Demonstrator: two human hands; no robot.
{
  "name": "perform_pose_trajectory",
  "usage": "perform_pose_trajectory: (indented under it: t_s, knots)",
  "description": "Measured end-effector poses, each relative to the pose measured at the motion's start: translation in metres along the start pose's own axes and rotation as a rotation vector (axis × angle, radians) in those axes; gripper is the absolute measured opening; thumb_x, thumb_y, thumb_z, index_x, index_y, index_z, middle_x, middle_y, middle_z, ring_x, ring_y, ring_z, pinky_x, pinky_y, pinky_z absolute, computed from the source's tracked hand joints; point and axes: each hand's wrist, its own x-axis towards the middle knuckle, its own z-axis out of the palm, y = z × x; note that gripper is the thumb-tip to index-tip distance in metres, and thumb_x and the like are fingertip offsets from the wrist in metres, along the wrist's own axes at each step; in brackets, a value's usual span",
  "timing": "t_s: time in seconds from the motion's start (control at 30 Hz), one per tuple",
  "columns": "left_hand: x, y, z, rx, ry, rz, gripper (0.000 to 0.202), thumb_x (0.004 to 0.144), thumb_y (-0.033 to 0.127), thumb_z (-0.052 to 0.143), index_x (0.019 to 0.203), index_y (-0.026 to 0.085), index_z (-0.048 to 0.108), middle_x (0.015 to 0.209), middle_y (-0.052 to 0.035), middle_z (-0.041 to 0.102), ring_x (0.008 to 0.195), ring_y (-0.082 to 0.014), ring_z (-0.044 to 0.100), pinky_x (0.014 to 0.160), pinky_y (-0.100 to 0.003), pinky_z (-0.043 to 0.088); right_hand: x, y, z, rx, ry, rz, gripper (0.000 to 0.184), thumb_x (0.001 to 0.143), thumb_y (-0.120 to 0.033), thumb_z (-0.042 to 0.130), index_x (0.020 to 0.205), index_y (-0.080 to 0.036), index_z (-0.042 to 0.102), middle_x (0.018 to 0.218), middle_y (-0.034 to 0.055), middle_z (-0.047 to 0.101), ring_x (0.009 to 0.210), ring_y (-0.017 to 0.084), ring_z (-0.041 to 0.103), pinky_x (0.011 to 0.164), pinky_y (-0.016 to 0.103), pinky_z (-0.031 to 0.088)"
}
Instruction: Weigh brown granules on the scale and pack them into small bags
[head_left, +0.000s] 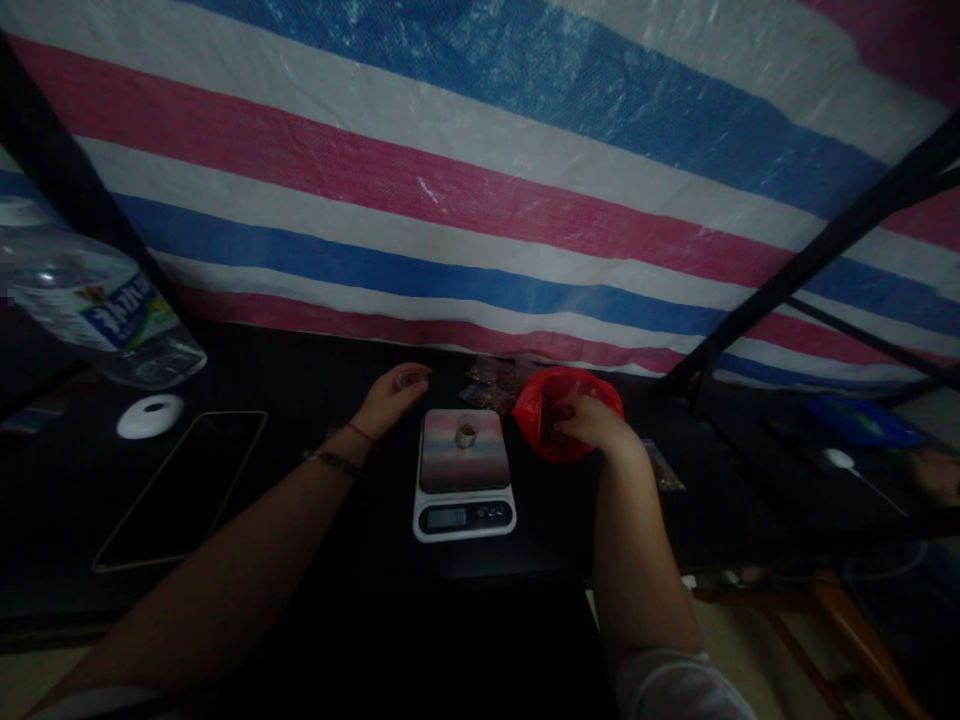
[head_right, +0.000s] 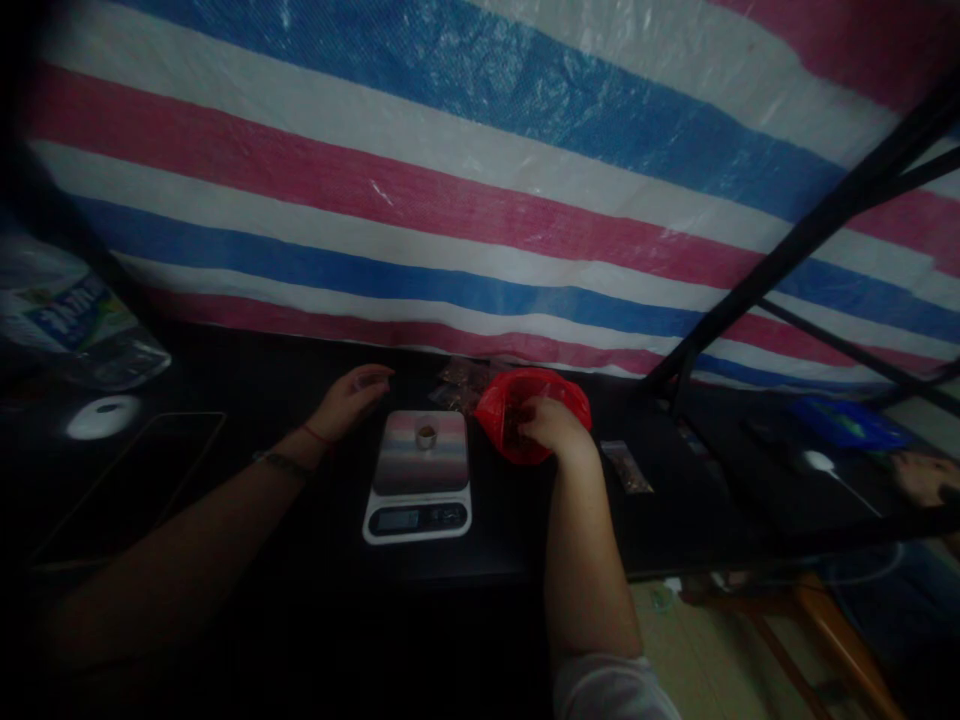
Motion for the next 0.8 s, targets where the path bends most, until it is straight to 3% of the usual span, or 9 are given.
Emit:
perform_pose_trajectory:
  t_s: [0.27,0.47,0.6,0.8]
  knots:
    - [0.003,-0.003,-0.002,-0.012,0.004,-0.017,0.042,0.070,0.041,0.068,0.103,0.016,0.065,0.085,-0.0052,0.064,0.074,-0.0167,0.057,0.065,-0.027,0.045,0.009,0.000,0.026,-0.011,-0.120,0.039,0.058,0.062,-0.014,0.075,0.118,-0.020,0.063,0.110,0.0105,0.067,0.091,0.021,0.066,0.071,0.024,0.049]
    - [-0.001,0.004,0.000,-0.037,-0.003,-0.036,0.042,0.070,0.041,0.068,0.103,0.016,0.065,0.083,-0.0046,0.063,0.072,-0.0161,0.057,0.063,-0.027,0.045,0.010,0.002,0.028,-0.037,-0.074,0.036,0.039,0.068,-0.014,0.070,0.107,-0.016,0.068,0.099,0.0113,0.070,0.086,0.021,0.067,0.065,0.024,0.048]
    - [-0.002,0.006,0.001,-0.056,0.006,-0.051,0.039,0.070,0.038,0.068,0.101,0.016,0.065,0.080,-0.0030,0.061,0.068,-0.0136,0.054,0.059,-0.024,0.041,0.010,-0.002,0.028,-0.029,-0.083,0.017,0.043,0.066,-0.014,0.070,0.109,-0.018,0.067,0.101,0.0091,0.071,0.084,0.020,0.067,0.064,0.022,0.046]
    - [-0.001,0.004,0.001,-0.091,-0.006,-0.040,0.038,0.070,0.037,0.069,0.101,0.016,0.065,0.080,-0.0019,0.059,0.067,-0.0124,0.051,0.057,-0.023,0.039,0.013,-0.002,0.030,-0.053,-0.047,-0.001,0.032,0.070,-0.012,0.064,0.101,-0.016,0.071,0.096,0.0093,0.072,0.084,0.020,0.067,0.065,0.023,0.045]
